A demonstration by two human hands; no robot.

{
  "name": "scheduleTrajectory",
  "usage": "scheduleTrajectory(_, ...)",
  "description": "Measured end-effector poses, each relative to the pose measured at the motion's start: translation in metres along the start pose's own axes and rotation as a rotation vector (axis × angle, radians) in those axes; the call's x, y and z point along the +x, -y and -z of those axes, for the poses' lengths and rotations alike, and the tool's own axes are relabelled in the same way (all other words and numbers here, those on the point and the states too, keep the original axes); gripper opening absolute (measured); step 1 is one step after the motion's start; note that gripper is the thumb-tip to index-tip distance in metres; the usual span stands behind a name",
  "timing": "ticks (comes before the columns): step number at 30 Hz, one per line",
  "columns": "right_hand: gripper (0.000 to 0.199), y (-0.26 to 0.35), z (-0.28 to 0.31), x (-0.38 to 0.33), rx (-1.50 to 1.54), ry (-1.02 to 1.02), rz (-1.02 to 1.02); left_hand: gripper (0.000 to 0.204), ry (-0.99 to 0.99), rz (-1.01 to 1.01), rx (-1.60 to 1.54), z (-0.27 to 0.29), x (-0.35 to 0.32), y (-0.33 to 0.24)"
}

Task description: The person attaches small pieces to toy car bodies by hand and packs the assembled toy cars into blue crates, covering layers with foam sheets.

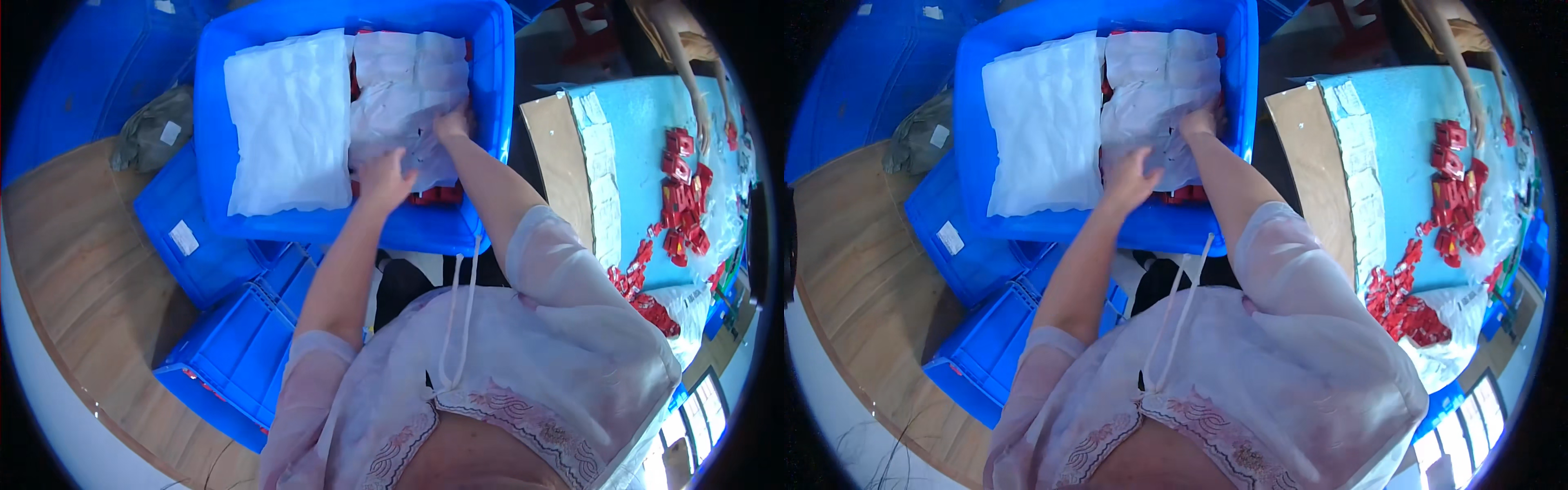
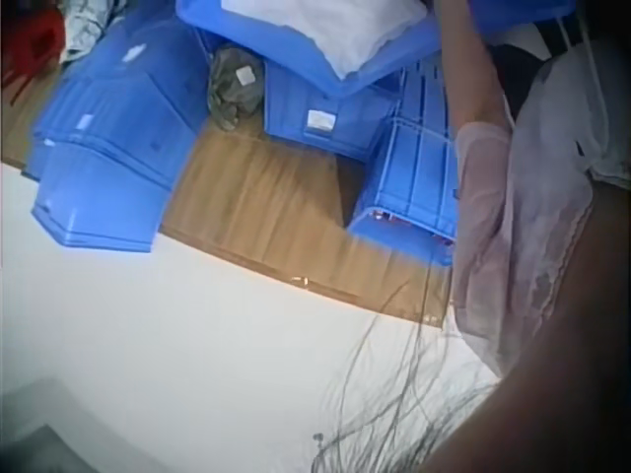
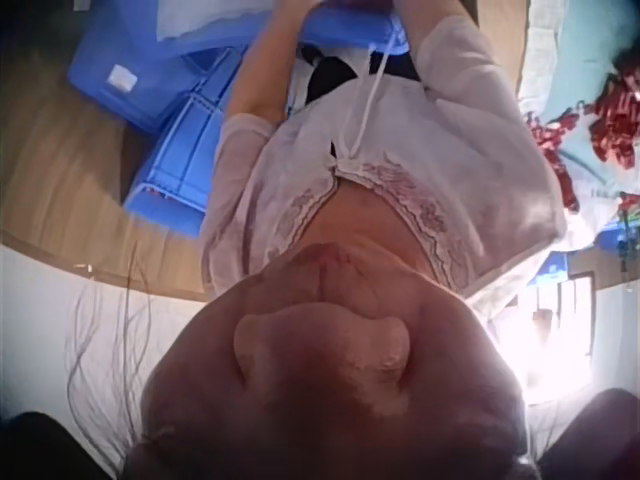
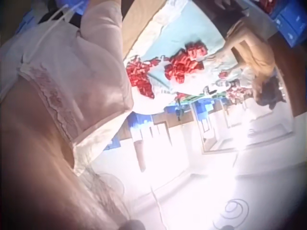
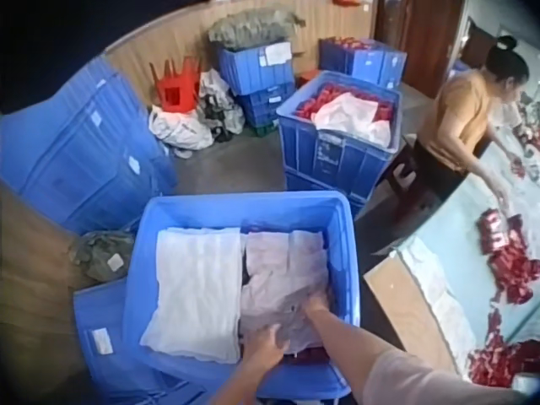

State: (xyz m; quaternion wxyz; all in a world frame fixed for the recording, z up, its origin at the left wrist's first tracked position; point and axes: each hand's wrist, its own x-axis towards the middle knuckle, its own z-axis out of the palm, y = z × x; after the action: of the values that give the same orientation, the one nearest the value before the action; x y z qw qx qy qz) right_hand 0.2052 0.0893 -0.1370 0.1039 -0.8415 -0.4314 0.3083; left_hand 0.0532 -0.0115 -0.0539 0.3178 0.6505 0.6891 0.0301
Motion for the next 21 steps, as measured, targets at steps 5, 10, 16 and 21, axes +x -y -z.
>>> scheduleTrajectory(5,0.094,0.023,-0.005,-0.011,-0.091,0.105,-0.156,0.054,0.127,0.027,0.013,-0.014,-0.011,-0.015)
scheduleTrajectory(10,0.076,-0.011,-0.019,0.014,0.010,-0.042,-0.019,0.055,0.021,0.037,-0.264,-0.005,0.008,-0.006)
scheduleTrajectory(16,0.060,0.069,0.035,-0.077,0.028,0.167,0.566,0.056,-0.163,0.216,-0.880,0.055,0.049,0.009)
scheduleTrajectory(21,0.063,0.088,0.008,-0.122,-0.032,0.276,0.895,0.041,-0.015,0.219,-0.908,0.092,0.083,0.046)
